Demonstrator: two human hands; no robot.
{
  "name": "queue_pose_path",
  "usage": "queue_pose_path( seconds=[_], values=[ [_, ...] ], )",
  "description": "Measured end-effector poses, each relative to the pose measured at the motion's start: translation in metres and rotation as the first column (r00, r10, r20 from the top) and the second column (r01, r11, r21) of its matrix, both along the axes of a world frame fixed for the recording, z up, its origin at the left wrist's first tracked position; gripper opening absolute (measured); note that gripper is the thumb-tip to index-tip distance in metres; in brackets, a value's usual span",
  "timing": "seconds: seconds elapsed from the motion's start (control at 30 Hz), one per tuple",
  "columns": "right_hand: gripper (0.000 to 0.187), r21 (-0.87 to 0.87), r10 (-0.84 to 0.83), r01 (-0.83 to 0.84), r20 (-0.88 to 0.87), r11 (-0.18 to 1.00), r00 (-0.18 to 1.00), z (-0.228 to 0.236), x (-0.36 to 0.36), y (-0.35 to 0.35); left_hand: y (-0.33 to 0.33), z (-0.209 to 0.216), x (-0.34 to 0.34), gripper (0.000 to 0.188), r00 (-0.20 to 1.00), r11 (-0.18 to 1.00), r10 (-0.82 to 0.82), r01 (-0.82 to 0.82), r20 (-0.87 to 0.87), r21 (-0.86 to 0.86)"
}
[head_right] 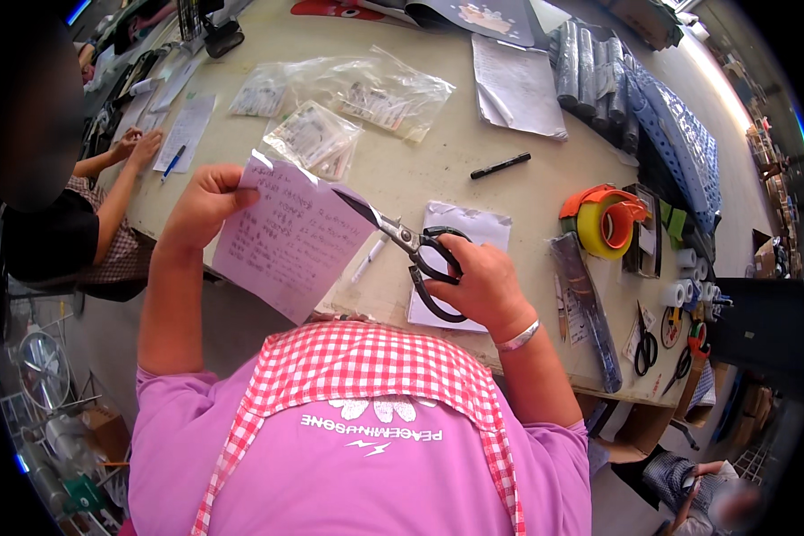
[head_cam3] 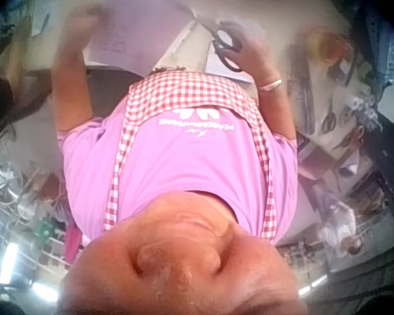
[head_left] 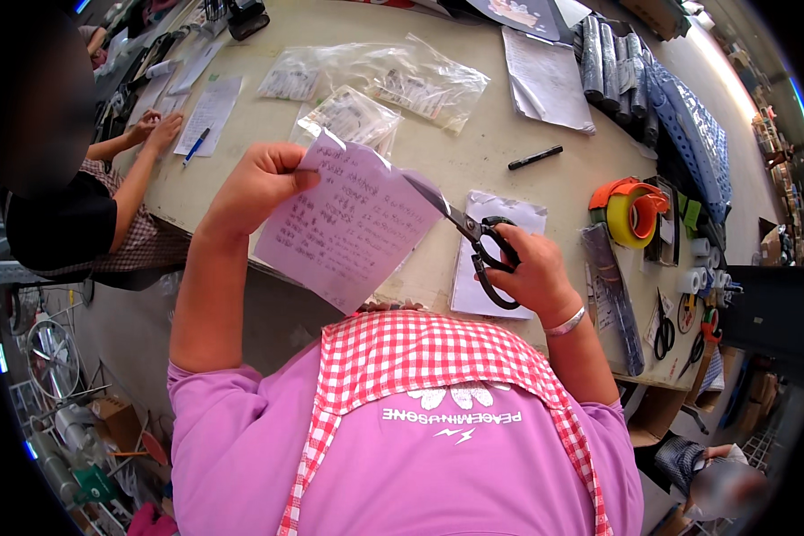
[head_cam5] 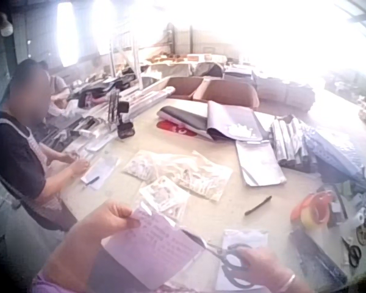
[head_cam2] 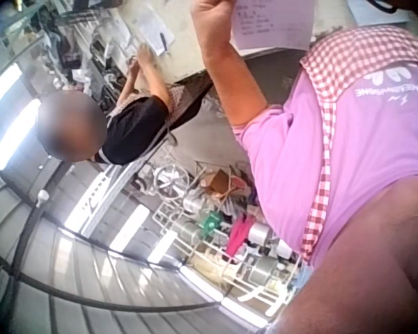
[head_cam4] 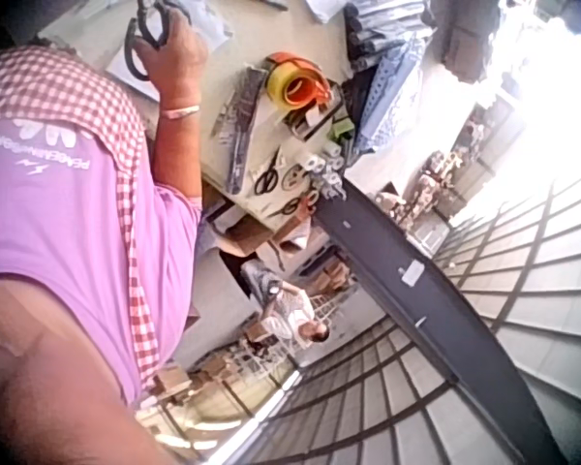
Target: The person writes in a notebook with a pen, cuts a page using scissors, and handles items in small plastic bags at a desk. They then pick up a label and sort through several plastic bags before handing an item to a coworker.
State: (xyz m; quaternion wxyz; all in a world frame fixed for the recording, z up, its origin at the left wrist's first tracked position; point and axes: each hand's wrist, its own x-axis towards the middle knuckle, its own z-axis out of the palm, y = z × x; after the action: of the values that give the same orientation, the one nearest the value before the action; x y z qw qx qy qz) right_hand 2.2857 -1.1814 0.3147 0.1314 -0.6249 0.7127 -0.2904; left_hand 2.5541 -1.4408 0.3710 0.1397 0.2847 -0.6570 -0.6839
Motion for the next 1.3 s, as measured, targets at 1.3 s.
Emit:
queue_pose_path(
  seconds=[1.3],
  values=[
    [0.058, -0.064, -0.058, 0.056, -0.034, 0.996, 0.998, 0.005, 0.009, -0.002, 0.013, -0.013, -0.050, 0.021, 0.975, 0.978, -0.206, 0.209, 0.083, -0.022]
  ],
)
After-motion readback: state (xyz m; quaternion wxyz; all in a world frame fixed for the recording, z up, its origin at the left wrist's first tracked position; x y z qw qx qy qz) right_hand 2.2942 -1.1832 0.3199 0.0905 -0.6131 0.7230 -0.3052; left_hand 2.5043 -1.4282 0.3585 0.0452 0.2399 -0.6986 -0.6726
